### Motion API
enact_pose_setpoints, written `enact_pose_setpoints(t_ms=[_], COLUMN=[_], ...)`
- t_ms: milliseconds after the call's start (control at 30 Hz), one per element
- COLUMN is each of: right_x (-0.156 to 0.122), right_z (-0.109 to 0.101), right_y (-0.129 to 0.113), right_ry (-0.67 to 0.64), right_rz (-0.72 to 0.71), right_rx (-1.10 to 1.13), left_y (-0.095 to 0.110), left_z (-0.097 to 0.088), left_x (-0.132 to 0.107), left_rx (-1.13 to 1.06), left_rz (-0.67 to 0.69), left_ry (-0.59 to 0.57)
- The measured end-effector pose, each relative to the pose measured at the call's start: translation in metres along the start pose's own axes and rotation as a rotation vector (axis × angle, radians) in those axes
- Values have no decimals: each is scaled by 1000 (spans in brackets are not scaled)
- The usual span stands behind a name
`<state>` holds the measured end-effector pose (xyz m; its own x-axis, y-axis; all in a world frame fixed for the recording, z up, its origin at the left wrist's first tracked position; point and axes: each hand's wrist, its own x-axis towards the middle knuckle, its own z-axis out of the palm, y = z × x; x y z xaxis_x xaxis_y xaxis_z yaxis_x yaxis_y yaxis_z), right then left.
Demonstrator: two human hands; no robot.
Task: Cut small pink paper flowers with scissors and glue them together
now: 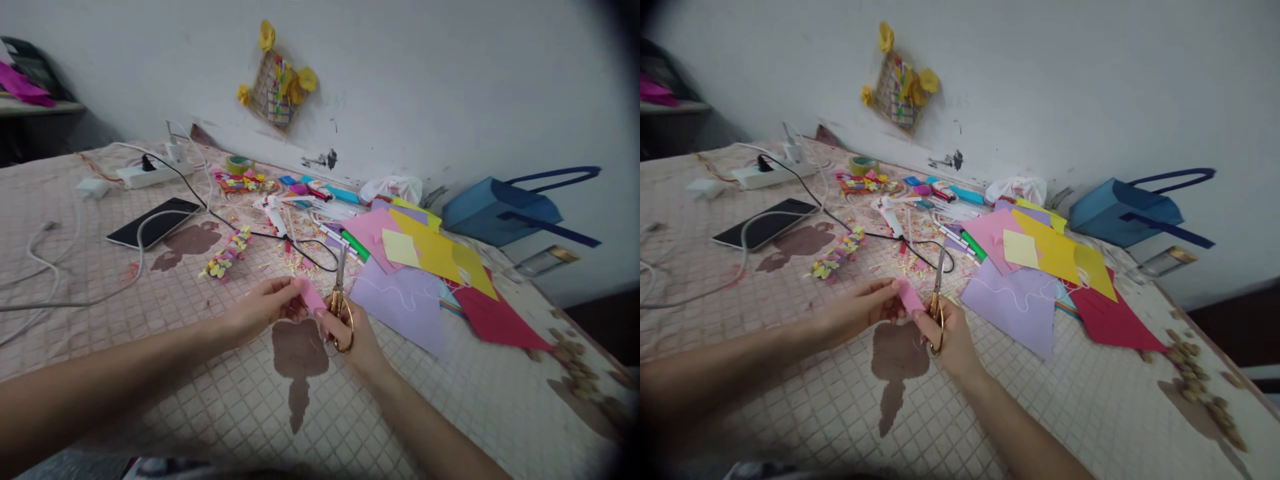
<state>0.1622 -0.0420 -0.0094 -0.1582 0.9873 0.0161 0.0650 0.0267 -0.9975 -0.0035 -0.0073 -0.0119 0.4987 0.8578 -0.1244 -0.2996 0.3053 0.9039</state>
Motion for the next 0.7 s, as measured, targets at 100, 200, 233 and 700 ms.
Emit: enact_pose_setpoints(t_ms=[100,200,233,700], right_x=[-1,-1,-2,-2], right_z=[-2,-2,-2,-4], right_y=[0,-3,-3,-2], right_ry=[-27,-92,-109,-68], right_rz=[26,51,55,59], right_rx=[-23,-32,-37,115], left_y=[7,13,14,11], left_z=[-2,-3,-4,-9], left_x=[1,-1,-1,0], left_rx=[49,229,277,173], left_rz=[52,86,76,-74], left_ry=[12,-7,-19,-58])
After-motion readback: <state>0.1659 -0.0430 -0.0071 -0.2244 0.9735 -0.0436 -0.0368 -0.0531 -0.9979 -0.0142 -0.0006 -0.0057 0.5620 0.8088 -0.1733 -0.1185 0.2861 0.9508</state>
